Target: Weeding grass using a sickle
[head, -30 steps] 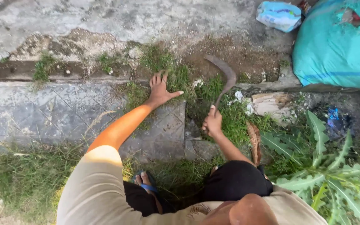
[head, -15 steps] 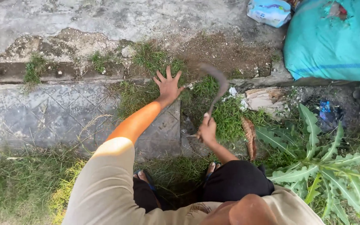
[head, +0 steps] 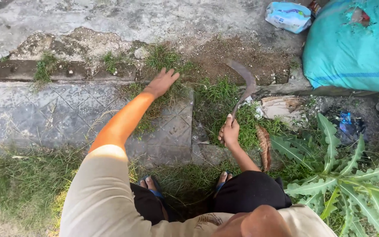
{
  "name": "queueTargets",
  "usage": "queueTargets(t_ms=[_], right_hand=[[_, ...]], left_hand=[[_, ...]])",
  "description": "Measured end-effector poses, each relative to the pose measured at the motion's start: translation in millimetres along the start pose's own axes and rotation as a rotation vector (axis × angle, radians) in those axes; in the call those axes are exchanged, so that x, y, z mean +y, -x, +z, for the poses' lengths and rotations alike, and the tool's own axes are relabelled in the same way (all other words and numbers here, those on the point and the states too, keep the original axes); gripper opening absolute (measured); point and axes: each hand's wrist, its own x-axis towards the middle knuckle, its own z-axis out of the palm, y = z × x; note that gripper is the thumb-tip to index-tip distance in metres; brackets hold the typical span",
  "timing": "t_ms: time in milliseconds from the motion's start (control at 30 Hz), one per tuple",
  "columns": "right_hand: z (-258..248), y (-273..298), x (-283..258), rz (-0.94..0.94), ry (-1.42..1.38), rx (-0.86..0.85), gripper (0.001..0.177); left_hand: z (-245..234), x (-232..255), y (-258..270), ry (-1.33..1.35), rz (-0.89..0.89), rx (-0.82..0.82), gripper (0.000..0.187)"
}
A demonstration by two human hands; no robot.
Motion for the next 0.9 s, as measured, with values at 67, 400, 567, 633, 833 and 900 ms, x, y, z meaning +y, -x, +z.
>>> queueTargets(t_ms=[67,400,567,633,833,900], right_hand=[[2.1,2.1,-3.8,0.000,0.048,-0.016,0.037],[33.9,-45.4,-23.9,0.025,0.241,-0.228,0.037],[59.2,-15.3,10.4,0.116,0.415,-0.311,0.037],[56.8,-7.5,14.4,0.152,0.386,-0.336,0.034],[39.3,-76.1,15.1,0.018,0.067,-0.268,0.040],[33.4,-99.2,39.4,-0.048,0.129,-0.175,0.051]], left_hand=[[1.1,-48.2,-28.2,-0.190,0.146,0.049,0.053],[61.5,-141.7,3.2,-0.283,0.187,0.265,0.076],[69.0,-106.1,46.9,-0.407,0.012,0.285,0.072],[77.3,-127.8,43.4,-0.358,-0.016,0.277,0.075],[63.9,-190.2,18.9,-0.395,0.096,0.258,0.077],[58.0,-199.1,20.6,-0.368,0.193,0.334,0.073]])
